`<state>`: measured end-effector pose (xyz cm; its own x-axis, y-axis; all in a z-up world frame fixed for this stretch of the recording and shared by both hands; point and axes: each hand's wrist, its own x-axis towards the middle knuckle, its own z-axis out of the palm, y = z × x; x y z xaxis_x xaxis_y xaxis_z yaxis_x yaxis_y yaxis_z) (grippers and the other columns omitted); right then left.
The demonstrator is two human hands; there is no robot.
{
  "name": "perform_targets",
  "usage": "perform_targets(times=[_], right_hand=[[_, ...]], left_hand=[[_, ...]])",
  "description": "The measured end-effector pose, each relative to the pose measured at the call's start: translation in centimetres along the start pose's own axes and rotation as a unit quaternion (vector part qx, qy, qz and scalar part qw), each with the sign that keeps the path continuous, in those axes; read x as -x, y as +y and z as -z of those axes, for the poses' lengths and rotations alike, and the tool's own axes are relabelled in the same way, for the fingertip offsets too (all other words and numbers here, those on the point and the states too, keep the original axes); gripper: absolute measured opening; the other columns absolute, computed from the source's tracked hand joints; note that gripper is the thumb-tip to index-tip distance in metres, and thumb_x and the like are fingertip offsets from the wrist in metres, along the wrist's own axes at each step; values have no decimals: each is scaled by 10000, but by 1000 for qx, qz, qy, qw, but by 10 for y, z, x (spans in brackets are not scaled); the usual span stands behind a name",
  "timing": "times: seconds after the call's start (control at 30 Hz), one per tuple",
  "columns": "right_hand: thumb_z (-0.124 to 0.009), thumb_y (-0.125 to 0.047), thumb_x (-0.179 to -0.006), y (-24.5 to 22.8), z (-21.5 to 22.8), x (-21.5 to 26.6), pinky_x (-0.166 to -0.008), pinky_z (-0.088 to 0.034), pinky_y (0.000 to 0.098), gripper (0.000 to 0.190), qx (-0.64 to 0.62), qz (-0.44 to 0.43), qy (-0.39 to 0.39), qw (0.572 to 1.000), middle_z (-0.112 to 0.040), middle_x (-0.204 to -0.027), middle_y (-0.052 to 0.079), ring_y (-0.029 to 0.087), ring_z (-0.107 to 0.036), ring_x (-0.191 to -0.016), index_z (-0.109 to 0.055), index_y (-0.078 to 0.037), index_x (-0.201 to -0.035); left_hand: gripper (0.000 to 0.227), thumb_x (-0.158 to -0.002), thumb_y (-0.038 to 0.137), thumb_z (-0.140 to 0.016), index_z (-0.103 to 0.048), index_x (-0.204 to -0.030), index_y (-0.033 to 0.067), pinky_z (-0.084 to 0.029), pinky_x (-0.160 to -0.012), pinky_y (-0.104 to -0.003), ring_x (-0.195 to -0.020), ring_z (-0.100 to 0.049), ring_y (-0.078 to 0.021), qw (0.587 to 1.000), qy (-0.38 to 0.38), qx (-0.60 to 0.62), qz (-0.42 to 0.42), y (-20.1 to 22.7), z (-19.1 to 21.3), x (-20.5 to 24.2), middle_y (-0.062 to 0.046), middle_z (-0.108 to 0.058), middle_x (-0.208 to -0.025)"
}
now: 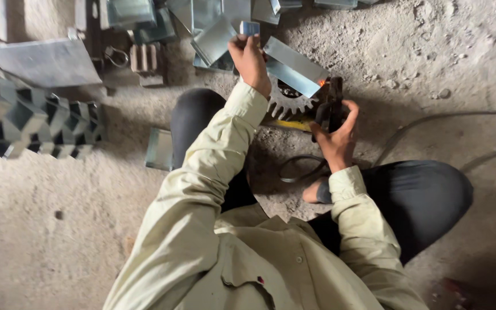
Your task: The person sits on the floor and uses a welding torch to join metal pieces. They repeatedly pick up small metal boxes, place them on a gear-shaped jig, and weld them, creating bright sparks. The person handles the metal pieces and the welding tool throughout the process.
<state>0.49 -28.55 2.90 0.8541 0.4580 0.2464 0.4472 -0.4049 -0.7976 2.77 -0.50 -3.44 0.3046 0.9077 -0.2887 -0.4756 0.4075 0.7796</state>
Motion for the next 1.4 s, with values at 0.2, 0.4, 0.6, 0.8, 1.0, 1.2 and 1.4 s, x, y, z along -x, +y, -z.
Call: perform_targets(times=[0.2,0.4,0.6,0.8,1.0,1.2,1.4], right_hand=[[-905,-241,-789,-2,-9,2,-988,-515,438,807,-31,-43,7,999,-637,-1244,193,341,-648,-1152,-423,-80,-1416],[-848,-241,-716,-8,-15,-2,-940,-533,422,742,-36,-52,47,997,-662,-1150,183,335,-677,-1070,-479,-80,-1339],[-917,-276,-667,11,-23,-1,-1050,-424,475,924,20,-83,35,996,-572,-1312,218,388,-544,-1254,-375,-109,-1395],[-913,-351,-688,22,-31,1,-969,-514,458,951,-25,-133,2,991,-638,-1221,191,338,-650,-1139,-310,-133,-1391],[-906,-328,-705,8,-24,0,-927,-545,438,895,-20,-114,7,993,-645,-1207,183,320,-661,-1102,-355,-104,-1373],[-886,-363,-768,6,-20,2,-941,-553,426,821,-26,-33,31,999,-676,-1194,186,330,-681,-1109,-460,-39,-1391],[-920,-282,-710,-1,-17,0,-962,-536,445,834,23,32,63,997,-668,-1222,226,373,-663,-1124,-517,-21,-1392]], left_hand=[[204,-938,82,-655,-491,-1060,92,-385,-523,-261,-663,-523,-112,999,-11,25,-21,-22,11,-16,-67,-640,-889],[196,-931,158,-642,-481,-1041,179,-439,-589,-276,-765,-536,-130,999,9,-5,51,-14,29,-19,-10,-587,-963],[264,-886,119,-652,-470,-1072,160,-467,-581,-294,-774,-563,-124,1000,2,-20,20,-9,29,-19,8,-573,-990],[255,-943,94,-642,-439,-1076,171,-418,-564,-268,-694,-492,-100,1000,-18,9,15,-18,30,-18,-4,-549,-935],[197,-951,149,-625,-452,-1042,174,-391,-523,-260,-624,-460,-111,999,-1,7,53,-11,22,-10,-25,-606,-918],[179,-927,188,-627,-571,-1094,158,-513,-639,-316,-726,-596,-138,949,-229,-34,216,59,2,26,20,-627,-942],[242,-1018,232,-645,-613,-1189,64,-537,-715,-376,-829,-617,-251,824,-403,-384,-105,114,18,70,-92,-690,-1046]])
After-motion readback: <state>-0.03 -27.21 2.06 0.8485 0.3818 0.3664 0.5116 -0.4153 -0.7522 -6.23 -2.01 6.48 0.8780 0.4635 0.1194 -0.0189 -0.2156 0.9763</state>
